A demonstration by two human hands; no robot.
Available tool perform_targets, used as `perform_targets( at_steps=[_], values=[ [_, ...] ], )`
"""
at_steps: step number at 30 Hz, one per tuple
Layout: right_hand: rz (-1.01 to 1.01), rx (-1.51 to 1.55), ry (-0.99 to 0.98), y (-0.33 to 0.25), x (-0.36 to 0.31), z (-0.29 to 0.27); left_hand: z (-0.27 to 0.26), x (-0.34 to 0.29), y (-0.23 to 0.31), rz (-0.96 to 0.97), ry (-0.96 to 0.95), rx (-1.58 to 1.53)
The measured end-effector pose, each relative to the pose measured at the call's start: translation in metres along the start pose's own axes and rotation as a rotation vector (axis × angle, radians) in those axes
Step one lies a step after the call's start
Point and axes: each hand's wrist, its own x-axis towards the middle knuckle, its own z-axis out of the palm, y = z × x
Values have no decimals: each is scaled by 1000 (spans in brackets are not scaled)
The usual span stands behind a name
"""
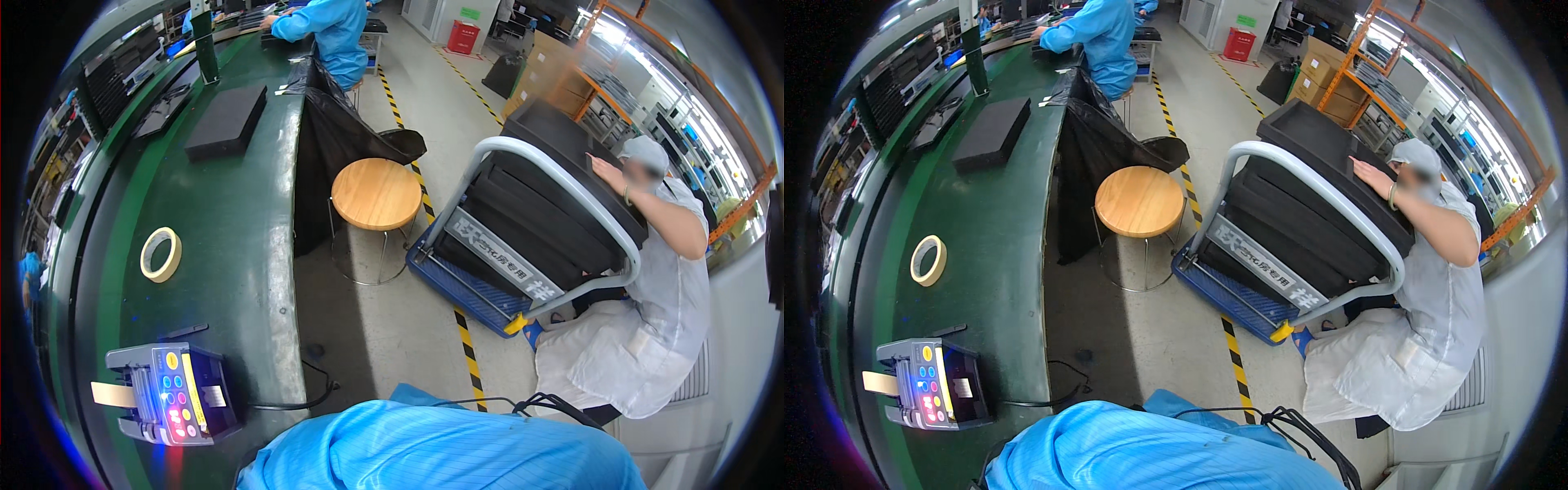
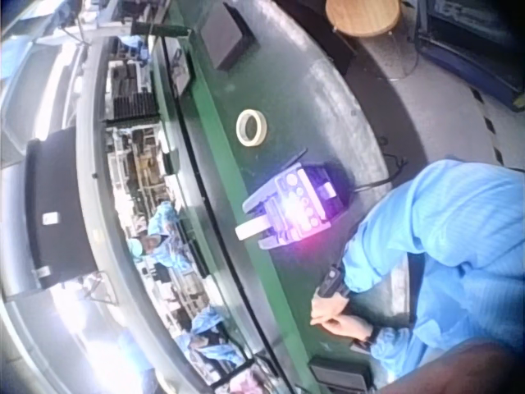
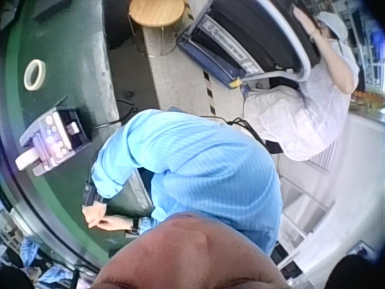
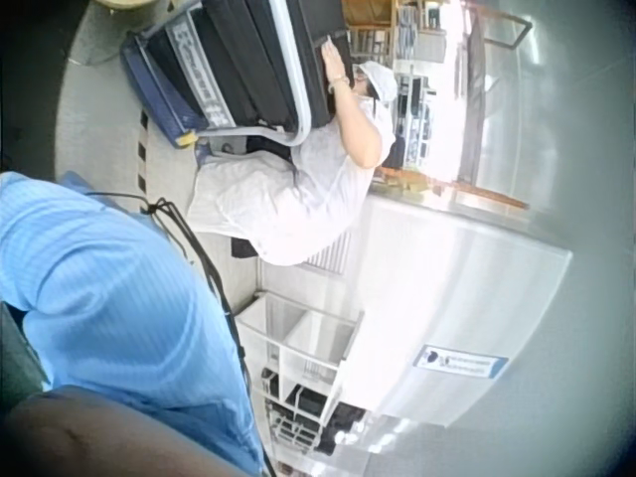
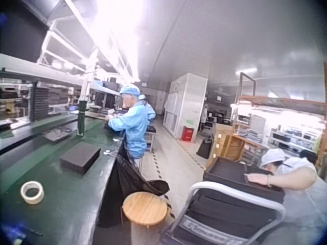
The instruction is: Assembling and inspecting tablet components on an electronics assembly line.
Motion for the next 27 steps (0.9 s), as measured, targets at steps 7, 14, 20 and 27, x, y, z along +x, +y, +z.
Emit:
perform_targets(
  at_steps=[7,14,20,27],
  values=[
    [-184,-7,139,-9,-11,9,2,-3,21,-12,16,-73],
    [-166,59,-427,-76,17,-28,-6,-4,21,-135,37,13],
    [359,488,-482,-79,4,-65,-3,-9,15,-214,-55,-217],
    [541,379,-495,-90,12,-72,-9,-5,20,-129,-14,-292]
  ],
)
